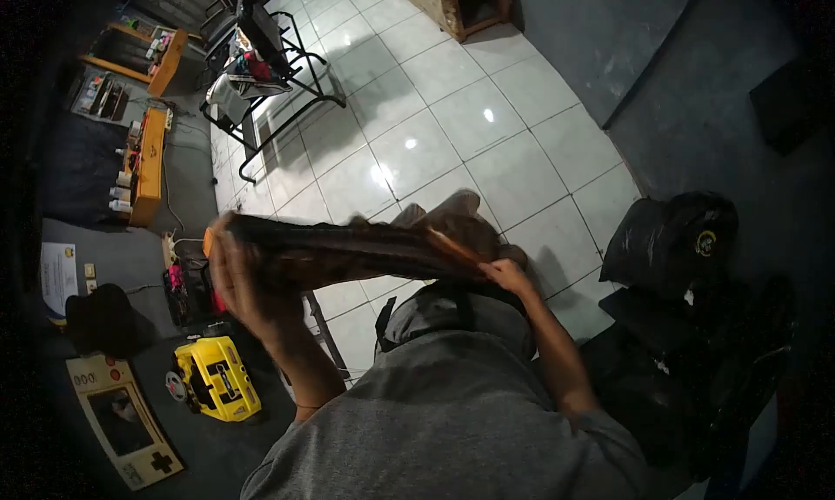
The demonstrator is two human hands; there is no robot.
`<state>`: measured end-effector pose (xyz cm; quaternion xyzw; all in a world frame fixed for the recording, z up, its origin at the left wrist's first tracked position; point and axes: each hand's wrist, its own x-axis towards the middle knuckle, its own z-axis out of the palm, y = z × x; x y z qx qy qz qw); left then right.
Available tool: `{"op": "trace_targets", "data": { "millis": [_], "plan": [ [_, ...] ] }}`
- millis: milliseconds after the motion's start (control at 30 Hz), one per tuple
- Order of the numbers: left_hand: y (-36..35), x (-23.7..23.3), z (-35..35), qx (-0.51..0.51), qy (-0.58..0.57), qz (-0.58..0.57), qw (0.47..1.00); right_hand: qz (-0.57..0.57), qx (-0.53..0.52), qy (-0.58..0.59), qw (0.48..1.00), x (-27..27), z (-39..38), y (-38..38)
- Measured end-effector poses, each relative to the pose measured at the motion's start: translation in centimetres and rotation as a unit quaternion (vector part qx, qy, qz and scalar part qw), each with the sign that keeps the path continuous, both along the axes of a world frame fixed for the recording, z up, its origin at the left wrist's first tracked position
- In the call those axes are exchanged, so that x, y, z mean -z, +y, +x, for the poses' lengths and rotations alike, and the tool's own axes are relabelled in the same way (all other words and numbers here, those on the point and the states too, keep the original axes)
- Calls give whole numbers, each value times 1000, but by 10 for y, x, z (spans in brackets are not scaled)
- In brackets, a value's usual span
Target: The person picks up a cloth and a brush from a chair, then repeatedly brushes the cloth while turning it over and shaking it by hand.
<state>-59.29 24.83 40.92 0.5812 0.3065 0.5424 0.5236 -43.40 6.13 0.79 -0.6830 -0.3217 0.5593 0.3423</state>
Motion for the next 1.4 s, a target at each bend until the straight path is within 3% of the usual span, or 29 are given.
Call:
{"op": "trace_targets", "data": {
  "millis": [33, 67, 133, 167, 233, 267, 300, 333, 400, 433, 533, 567, 667, 700, 733, 800, 867, 900, 967, 1000, 1067, 1133, 1200, 1267, 1333, 1367, 1400],
  "plan": [
    [2, -8, 0, -45, -39, -13, 998, -84, -13, -178, 980, 15, 4, -13],
    [5, -14, 1, -89, -77, -26, 993, -84, -17, -177, 980, 18, 6, -26],
    [10, -9, -3, -83, -50, -28, 995, -313, 28, -215, 925, 28, 12, -39],
    [13, -5, -6, -76, -21, -33, 996, -313, 24, -213, 925, 35, 12, -41],
    [17, 6, -8, 26, 51, -57, 997, -231, 177, -219, 931, 29, 13, -29],
    [14, 11, -3, 63, 72, -98, 991, -158, 214, -163, 950, 26, 17, -24],
    [18, 21, 4, 97, 78, -87, 988, -85, 249, -106, 959, -38, 17, 3],
    [18, 28, 9, 109, 65, -105, 986, -10, 261, -134, 956, -95, 14, 25],
    [17, 28, 19, 137, 77, -101, 982, 97, 300, -159, 936, -146, -3, 53],
    [16, 25, 24, 140, 78, -105, 982, 154, 333, -101, 925, -184, -16, 66],
    [15, 17, 36, 172, 67, -91, 978, 343, 218, -177, 896, -231, -35, 82],
    [15, 12, 34, 211, 60, -112, 969, 346, 215, -180, 895, -219, -37, 85],
    [14, -5, 42, 163, 2, -41, 986, 283, 141, -184, 931, -140, -42, 92],
    [19, -10, 38, 169, -31, -18, 985, 148, 34, -228, 962, -116, -30, 81],
    [20, -20, 34, 184, -54, -14, 981, 8, -73, -266, 961, -89, -15, 69],
    [30, -18, 22, 172, -65, 7, 983, -156, -144, -270, 939, -26, 13, 34],
    [31, -14, 15, 162, -73, 28, 984, -221, -58, -284, 931, 70, 40, -21],
    [30, -11, 14, 161, -116, 14, 980, -218, -58, -288, 931, 56, 47, -16],
    [30, -4, 13, 171, -133, -7, 976, -277, 122, -143, 942, 7, 60, -12],
    [27, -4, 19, 184, -145, -56, 971, -277, 125, -147, 941, -9, 63, -5],
    [28, 9, 28, 228, -70, -60, 969, -11, 237, -308, 921, -40, 61, 24],
    [29, 20, 30, 274, 33, -63, 959, 99, 330, -123, 931, -140, 41, 66],
    [23, 17, 40, 288, 47, -112, 950, 237, 332, -105, 907, -222, 11, 91],
    [24, 19, 42, 303, 58, -116, 944, 260, 240, -63, 933, -258, -14, 98],
    [29, 28, 41, 330, 69, 50, 940, 439, 171, -362, 805, -235, -35, 115],
    [30, 23, 40, 320, 95, 54, 941, 382, 168, -222, 881, -159, -50, 105],
    [29, 18, 35, 320, 94, 54, 941, 382, 167, -223, 881, -135, -44, 109]
  ]
}}
